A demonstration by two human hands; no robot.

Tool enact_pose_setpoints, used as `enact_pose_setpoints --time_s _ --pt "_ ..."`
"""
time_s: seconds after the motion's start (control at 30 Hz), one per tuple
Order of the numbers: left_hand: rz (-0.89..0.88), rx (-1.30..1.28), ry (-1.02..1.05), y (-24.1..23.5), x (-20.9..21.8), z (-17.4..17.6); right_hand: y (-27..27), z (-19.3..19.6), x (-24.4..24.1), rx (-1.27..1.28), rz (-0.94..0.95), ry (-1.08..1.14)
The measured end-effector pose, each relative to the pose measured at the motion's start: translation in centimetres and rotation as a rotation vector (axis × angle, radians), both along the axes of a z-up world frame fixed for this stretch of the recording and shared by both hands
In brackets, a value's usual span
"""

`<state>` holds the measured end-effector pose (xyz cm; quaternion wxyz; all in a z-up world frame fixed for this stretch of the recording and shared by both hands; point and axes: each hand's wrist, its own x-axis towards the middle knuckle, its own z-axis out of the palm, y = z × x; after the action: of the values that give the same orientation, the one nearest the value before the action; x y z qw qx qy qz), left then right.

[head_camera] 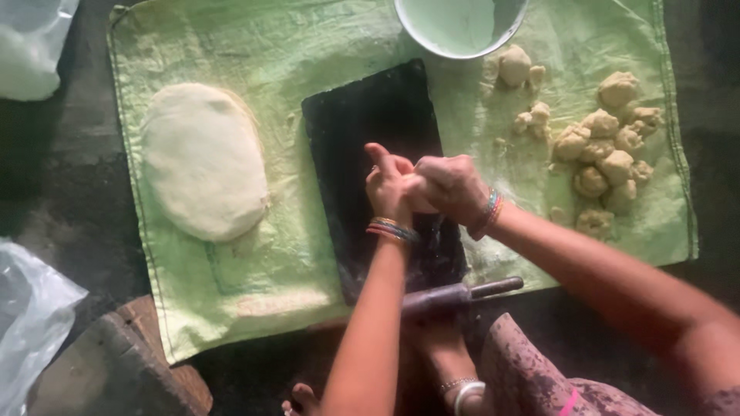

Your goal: The person kneads small pieces of dough into balls, dips them into a bowl of flour, and then uses a rolling pin to flatten them into thin, round flatbreads on a dark board. The finished flatbreads are stacked on a green cloth next to the work area.

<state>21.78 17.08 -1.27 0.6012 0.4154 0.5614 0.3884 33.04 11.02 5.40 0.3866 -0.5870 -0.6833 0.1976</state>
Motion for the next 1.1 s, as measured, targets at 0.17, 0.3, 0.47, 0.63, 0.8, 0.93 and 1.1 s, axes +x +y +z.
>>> enact_pose_setpoints --time_s 0.17,0.3,0.47,0.63,0.8,0.93,1.1 --pt "0.079 -0.234 -0.062 1.5 -0.4 -1.2 2.7 -2.1 1.5 -0.098 0.104 -0.069" --pt "0.069 0.269 0.116 3.0 -1.8 -1.8 11.7 -4.2 8.8 0.299 -0.028 -1.576" --pt "-0.203 0.942 0.868 1.4 -4.4 -2.4 20.9 -5.3 20.6 0.014 -0.442 -0.268" --pt "-0.243 0.866 0.963 0.3 -3.9 -3.5 21.8 -8.5 20.9 0.266 0.030 -0.185" --pt "-0.237 0.876 0.950 0.8 -4.0 -3.4 24.6 -13.7 26.7 -0.441 -0.433 -0.167" --pt "-0.243 0.850 0.950 0.9 -3.8 -2.7 26.1 -15.1 26.6 -0.149 -0.223 -0.466" --pt "-0.267 0.832 0.956 0.8 -3.9 -2.5 24.9 -9.7 23.6 -0.332 -0.370 -0.329"
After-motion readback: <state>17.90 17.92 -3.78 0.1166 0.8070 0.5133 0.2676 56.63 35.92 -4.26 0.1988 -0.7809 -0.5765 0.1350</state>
